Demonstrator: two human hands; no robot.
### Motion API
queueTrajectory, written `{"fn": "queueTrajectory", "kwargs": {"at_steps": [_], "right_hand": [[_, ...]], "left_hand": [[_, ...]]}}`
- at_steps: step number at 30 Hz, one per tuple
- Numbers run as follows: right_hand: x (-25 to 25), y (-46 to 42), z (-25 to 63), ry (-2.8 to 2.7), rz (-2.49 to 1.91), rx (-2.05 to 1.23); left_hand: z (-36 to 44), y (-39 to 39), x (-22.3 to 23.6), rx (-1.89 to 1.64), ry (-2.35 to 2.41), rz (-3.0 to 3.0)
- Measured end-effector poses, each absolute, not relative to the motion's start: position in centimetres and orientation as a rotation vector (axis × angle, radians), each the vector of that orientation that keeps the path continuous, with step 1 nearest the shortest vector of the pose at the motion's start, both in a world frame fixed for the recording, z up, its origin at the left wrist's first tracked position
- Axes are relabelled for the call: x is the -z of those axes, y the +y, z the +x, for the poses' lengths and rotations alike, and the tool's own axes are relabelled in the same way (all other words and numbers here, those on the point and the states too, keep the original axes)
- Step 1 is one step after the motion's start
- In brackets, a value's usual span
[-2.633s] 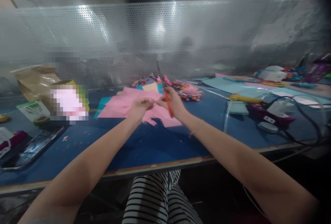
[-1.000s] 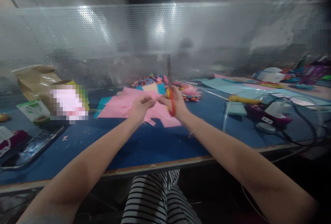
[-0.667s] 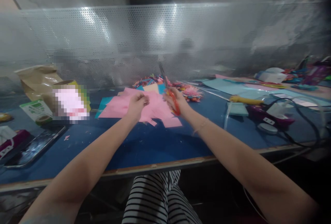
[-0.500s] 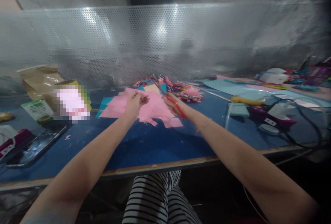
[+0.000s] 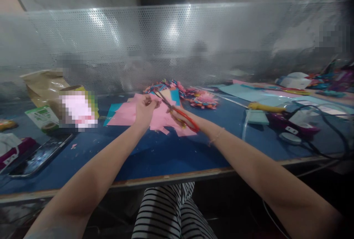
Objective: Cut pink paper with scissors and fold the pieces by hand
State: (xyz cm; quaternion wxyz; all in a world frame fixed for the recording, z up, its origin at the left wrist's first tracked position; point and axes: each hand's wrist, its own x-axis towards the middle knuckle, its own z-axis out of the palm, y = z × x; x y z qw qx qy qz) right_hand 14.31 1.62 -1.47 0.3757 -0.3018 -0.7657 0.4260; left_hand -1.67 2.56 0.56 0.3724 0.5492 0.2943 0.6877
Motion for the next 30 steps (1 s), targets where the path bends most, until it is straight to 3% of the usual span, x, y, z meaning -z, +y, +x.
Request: {"fn": "queueTrajectory", "kwargs": {"at_steps": [4, 30], "right_hand": [[1.2, 1.5, 14.3, -1.963, -0.791, -1.218], [0.6, 0.5, 14.3, -1.983, -0.881, -1.159]], "left_hand": [[-1.6, 2.4, -0.7, -1.750, 0.769, 1.423], [-1.7, 2.7, -0.5, -1.764, 0.806, 1.456]]}}
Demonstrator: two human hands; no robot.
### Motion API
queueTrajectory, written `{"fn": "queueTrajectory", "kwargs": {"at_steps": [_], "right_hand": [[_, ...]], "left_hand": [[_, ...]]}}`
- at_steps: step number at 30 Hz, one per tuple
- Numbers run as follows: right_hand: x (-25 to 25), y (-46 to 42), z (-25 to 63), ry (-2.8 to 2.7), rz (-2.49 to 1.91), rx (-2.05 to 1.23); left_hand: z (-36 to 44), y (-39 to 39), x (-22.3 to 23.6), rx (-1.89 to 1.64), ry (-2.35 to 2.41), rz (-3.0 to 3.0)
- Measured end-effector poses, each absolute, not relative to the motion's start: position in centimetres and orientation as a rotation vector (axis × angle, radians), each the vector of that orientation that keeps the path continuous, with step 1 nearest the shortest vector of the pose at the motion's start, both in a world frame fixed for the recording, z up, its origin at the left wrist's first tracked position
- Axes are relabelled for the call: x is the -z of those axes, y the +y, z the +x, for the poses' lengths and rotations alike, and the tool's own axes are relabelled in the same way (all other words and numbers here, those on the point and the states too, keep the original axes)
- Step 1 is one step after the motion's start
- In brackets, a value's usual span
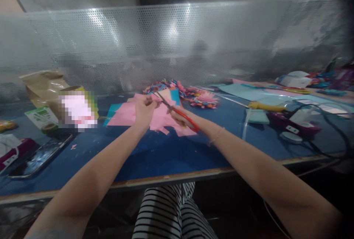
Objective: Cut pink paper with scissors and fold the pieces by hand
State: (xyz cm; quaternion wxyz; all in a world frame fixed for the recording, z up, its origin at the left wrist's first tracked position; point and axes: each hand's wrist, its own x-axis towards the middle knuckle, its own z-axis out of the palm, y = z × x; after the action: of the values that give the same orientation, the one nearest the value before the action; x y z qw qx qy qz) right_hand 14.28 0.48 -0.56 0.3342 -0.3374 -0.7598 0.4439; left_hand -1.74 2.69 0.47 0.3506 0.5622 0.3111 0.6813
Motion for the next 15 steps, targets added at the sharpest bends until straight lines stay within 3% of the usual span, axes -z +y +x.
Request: {"fn": "queueTrajectory", "kwargs": {"at_steps": [15], "right_hand": [[-0.03, -0.22, 13.92, -1.904, -0.999, -1.146]], "left_hand": [[-1.81, 2.54, -0.62, -1.737, 0.835, 1.486]]}}
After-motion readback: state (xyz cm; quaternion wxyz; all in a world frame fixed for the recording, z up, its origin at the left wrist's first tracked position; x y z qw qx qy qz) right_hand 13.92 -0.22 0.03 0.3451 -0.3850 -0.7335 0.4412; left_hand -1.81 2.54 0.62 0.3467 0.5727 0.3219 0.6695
